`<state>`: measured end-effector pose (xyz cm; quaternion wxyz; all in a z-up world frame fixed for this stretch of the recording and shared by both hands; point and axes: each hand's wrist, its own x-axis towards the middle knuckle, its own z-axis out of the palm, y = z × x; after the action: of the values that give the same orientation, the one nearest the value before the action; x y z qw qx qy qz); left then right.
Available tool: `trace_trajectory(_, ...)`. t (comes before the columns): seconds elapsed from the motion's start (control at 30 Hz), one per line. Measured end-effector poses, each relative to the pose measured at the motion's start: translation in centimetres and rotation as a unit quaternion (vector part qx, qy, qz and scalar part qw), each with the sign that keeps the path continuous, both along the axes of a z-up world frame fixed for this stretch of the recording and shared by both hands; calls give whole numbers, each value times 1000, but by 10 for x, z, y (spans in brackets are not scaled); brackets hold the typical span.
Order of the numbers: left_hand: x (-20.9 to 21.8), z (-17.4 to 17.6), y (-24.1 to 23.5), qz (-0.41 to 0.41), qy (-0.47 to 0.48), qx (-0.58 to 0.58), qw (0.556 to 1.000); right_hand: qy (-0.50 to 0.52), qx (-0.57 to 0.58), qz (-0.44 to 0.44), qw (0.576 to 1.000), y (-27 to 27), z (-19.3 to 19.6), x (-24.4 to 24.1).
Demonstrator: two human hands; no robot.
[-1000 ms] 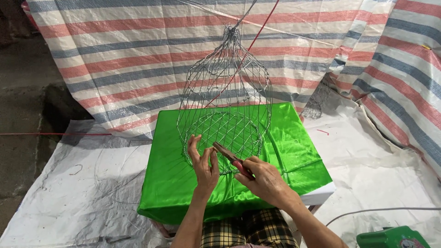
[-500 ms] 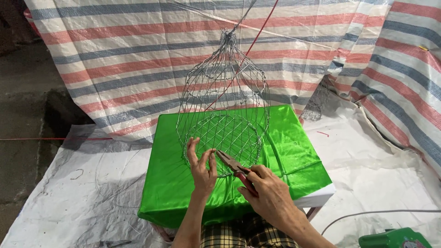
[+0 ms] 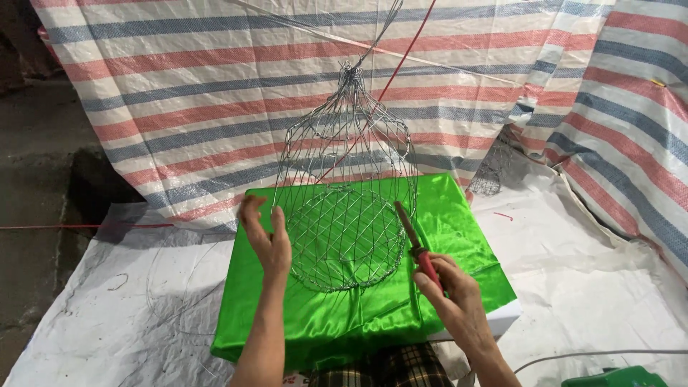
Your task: Using pliers to cut and shape a teardrop-shaped wire mesh structure
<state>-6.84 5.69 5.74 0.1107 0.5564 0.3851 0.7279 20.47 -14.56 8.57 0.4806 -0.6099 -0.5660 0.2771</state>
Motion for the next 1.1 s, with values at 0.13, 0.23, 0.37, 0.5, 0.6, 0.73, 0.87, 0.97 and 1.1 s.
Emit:
trace_trajectory(0.13,-26,4,60,-38,5,-128,991,173,81,-68,979,12,22,-2)
trace_trajectory(0.23,-34,1,87,-119,20,-212,970,225,123,-114,960,30,33,-1)
trace_trajectory(0.37,-37,-2,106,-186,69,-249,948,287,169,-123,935,59,37,-3)
trace_trajectory(0.5,-32,-7,128,-270,35,-190,943,290,195,-112,930,91,28,-5)
trace_trajectory(0.6,-32,-3,134,-286,25,-219,933,293,216,-74,928,107,25,-10)
trace_trajectory(0.73,-30,-4,138,-300,0,-235,925,271,186,-14,944,115,29,-19)
trace_trajectory(0.87,-26,7,129,-306,-77,-216,924,282,196,-21,939,120,37,-35)
trace_trajectory(0.97,-25,4,125,-303,-102,-221,921,231,207,-10,951,122,37,-33)
trace_trajectory(1.1,-23,3,123,-299,-108,-217,923,234,220,5,947,118,53,-37)
